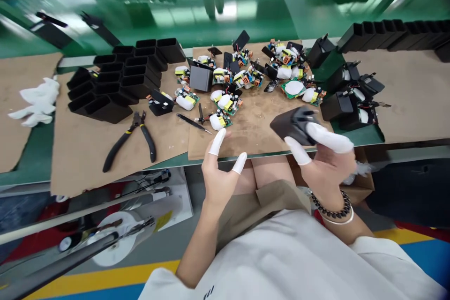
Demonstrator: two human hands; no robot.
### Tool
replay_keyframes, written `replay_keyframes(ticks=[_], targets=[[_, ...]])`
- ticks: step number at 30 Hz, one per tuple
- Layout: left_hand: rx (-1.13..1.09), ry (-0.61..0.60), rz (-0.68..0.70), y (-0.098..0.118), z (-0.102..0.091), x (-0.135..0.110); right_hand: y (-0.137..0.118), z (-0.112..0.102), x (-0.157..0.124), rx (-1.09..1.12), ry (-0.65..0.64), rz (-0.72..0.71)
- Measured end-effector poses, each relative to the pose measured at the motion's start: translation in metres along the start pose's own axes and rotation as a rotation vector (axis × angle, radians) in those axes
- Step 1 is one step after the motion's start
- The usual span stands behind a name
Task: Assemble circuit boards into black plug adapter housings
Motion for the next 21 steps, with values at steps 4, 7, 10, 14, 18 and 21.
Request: replay_keyframes(ticks=[4, 7, 10, 14, 18, 21], targets=[[-0.073, -0.164, 0.042, 0.002, 0.019, 0.007, 0.004, 0.008, -0.006, 0.006, -0.132, -0.003], [-0.178, -0.335, 0.054, 0.006, 0.038, 0.016, 0.005, 0.005, -0.005, 0.055, -0.235, 0.081], [-0.278, -0.434, -0.013, 0.007, 0.051, 0.023, 0.005, -0.005, -0.002, 0.188, -0.340, 0.194], [-0.364, -0.515, -0.074, 0.004, 0.052, 0.036, 0.009, -0.010, -0.004, 0.338, -0.422, 0.312], [-0.306, -0.640, 0.051, 0.003, 0.041, 0.063, 0.013, -0.004, -0.008, 0.308, -0.387, 0.334], [-0.214, -0.699, 0.122, 0.008, 0.037, 0.083, 0.012, 0.002, -0.010, 0.277, -0.322, 0.322]])
Point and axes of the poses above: each hand's wrist, its own x-axis towards the middle knuckle, its own z-axis out of the palm, y = z × x, the point moved 1 cm from there along x, towards the middle knuckle, and after that the axes turned 7 degrees about z, right-handed, at the moved point
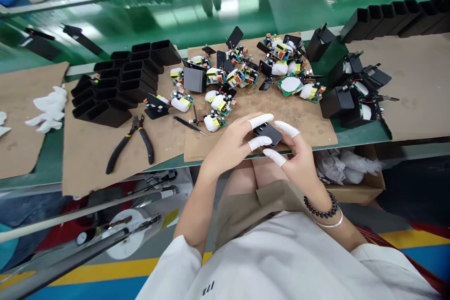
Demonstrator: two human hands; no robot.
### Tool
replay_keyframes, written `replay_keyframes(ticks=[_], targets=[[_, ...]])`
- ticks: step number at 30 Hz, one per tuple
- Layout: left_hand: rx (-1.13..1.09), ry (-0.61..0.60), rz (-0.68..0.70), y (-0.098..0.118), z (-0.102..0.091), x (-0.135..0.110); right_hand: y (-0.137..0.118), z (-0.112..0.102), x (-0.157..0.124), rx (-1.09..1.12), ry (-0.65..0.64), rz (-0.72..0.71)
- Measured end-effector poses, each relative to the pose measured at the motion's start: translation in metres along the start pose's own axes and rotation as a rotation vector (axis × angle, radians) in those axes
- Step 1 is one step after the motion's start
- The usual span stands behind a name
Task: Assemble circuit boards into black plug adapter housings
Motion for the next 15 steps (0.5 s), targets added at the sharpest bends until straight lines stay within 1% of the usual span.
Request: replay_keyframes(ticks=[1, 3, 9, 11, 13, 15], targets=[[0.018, 0.009, -0.004, 0.002, -0.001, 0.004, 0.000, 0.002, 0.000, -0.013, 0.026, -0.009], [0.010, 0.082, -0.024, 0.003, 0.001, 0.009, 0.001, 0.005, -0.001, -0.029, 0.069, -0.031], [-0.207, 0.426, -0.175, -0.005, 0.032, 0.006, 0.007, 0.012, -0.005, -0.025, 0.164, -0.095], [-0.227, 0.530, -0.190, -0.006, 0.041, 0.004, 0.009, 0.014, -0.007, -0.022, 0.187, -0.112], [-0.160, 0.581, -0.159, -0.005, 0.047, 0.002, 0.011, 0.015, -0.008, -0.012, 0.197, -0.112], [-0.013, 0.585, -0.085, -0.001, 0.050, 0.000, 0.014, 0.015, -0.008, 0.002, 0.200, -0.095]])
Point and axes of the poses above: each hand's wrist, its own x-axis towards the middle knuckle, its own z-axis out of the palm, y = z × x, the point moved 1 cm from there along x, towards the middle knuckle, and after that the axes turned 7 degrees about z, right-handed, at the moved point
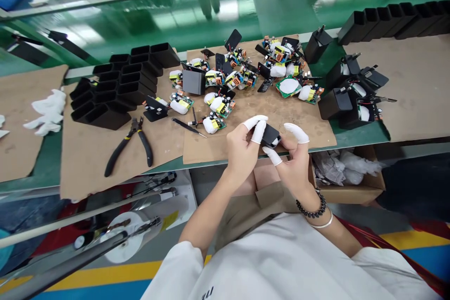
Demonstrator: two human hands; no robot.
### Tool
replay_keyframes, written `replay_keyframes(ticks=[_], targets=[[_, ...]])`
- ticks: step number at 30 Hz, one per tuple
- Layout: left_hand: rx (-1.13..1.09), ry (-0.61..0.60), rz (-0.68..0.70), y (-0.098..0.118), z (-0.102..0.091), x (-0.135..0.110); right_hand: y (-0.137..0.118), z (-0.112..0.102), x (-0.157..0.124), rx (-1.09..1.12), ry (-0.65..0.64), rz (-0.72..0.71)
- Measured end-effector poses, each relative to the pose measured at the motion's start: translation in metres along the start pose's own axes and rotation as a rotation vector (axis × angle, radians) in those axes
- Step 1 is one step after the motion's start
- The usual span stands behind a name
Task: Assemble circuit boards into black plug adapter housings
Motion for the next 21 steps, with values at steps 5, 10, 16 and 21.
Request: replay_keyframes(ticks=[5, 10, 16, 21], targets=[[0.307, -0.024, 0.304, 0.007, -0.003, -0.006, 0.005, -0.001, -0.001, 0.025, -0.036, 0.067], [0.435, -0.086, 0.404, 0.006, -0.007, -0.004, 0.003, -0.002, 0.001, 0.068, -0.067, 0.108], [0.466, -0.135, 0.412, 0.008, -0.011, 0.003, 0.001, -0.003, 0.003, 0.052, -0.083, 0.091], [0.426, -0.213, 0.378, 0.010, -0.017, 0.006, 0.003, -0.005, 0.005, 0.024, -0.107, 0.071]])
Point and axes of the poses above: each hand's wrist, its own x-axis towards the middle knuckle, its own z-axis out of the palm, y = z × x, the point moved 1 cm from there along x, towards the middle knuckle, and after that the axes turned 7 degrees about z, right-handed, at the moved point
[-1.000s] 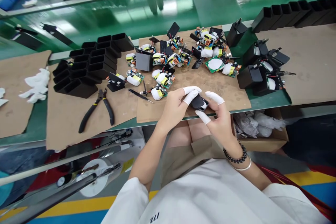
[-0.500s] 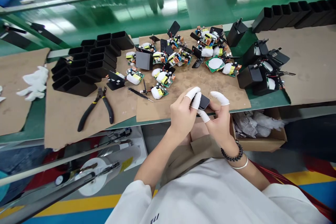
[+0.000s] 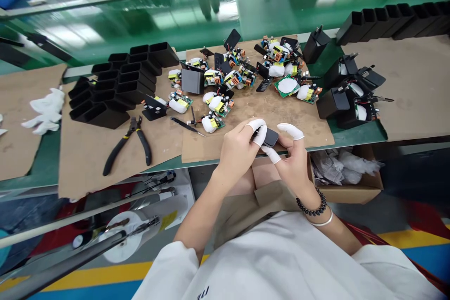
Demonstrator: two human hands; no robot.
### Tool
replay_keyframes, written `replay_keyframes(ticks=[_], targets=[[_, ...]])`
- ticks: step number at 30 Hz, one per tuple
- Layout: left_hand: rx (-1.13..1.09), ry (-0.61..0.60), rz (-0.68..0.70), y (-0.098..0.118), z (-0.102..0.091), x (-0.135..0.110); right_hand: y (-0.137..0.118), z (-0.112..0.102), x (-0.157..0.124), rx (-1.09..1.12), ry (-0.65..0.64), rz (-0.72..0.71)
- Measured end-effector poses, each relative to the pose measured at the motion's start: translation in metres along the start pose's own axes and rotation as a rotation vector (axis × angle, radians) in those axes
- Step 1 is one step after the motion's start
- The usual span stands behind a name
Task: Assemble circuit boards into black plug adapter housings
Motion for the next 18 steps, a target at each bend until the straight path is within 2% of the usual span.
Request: replay_keyframes(ticks=[3, 7, 9, 11, 12, 14, 16, 18], targets=[[-0.035, -0.057, -0.034, -0.002, -0.003, 0.004, 0.000, -0.001, 0.001, -0.045, 0.031, -0.053], [-0.180, -0.209, -0.131, -0.010, -0.009, 0.016, -0.011, -0.002, 0.007, -0.207, 0.042, -0.271], [-0.375, -0.301, -0.232, -0.017, -0.014, 0.019, -0.022, -0.003, 0.011, -0.298, 0.029, -0.381], [-0.629, -0.325, -0.318, -0.023, -0.023, 0.017, -0.035, -0.005, 0.014, -0.362, 0.014, -0.475], [-0.742, -0.298, -0.341, -0.026, -0.028, 0.013, -0.041, -0.007, 0.014, -0.382, 0.017, -0.523], [-0.883, -0.148, -0.341, -0.030, -0.040, 0.002, -0.049, -0.011, 0.015, -0.399, 0.075, -0.590], [-0.915, 0.048, -0.337, -0.033, -0.050, -0.014, -0.050, -0.014, 0.017, -0.390, 0.175, -0.602], [-0.873, 0.169, -0.371, -0.033, -0.056, -0.029, -0.045, -0.013, 0.020, -0.388, 0.199, -0.561]])
Point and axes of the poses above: each hand's wrist, its own x-axis towards the middle knuckle, its own z-axis out of the palm, y = z × x, the point moved 1 cm from there along x, towards the middle knuckle, and after that the axes turned 7 degrees about z, right-handed, at the moved point
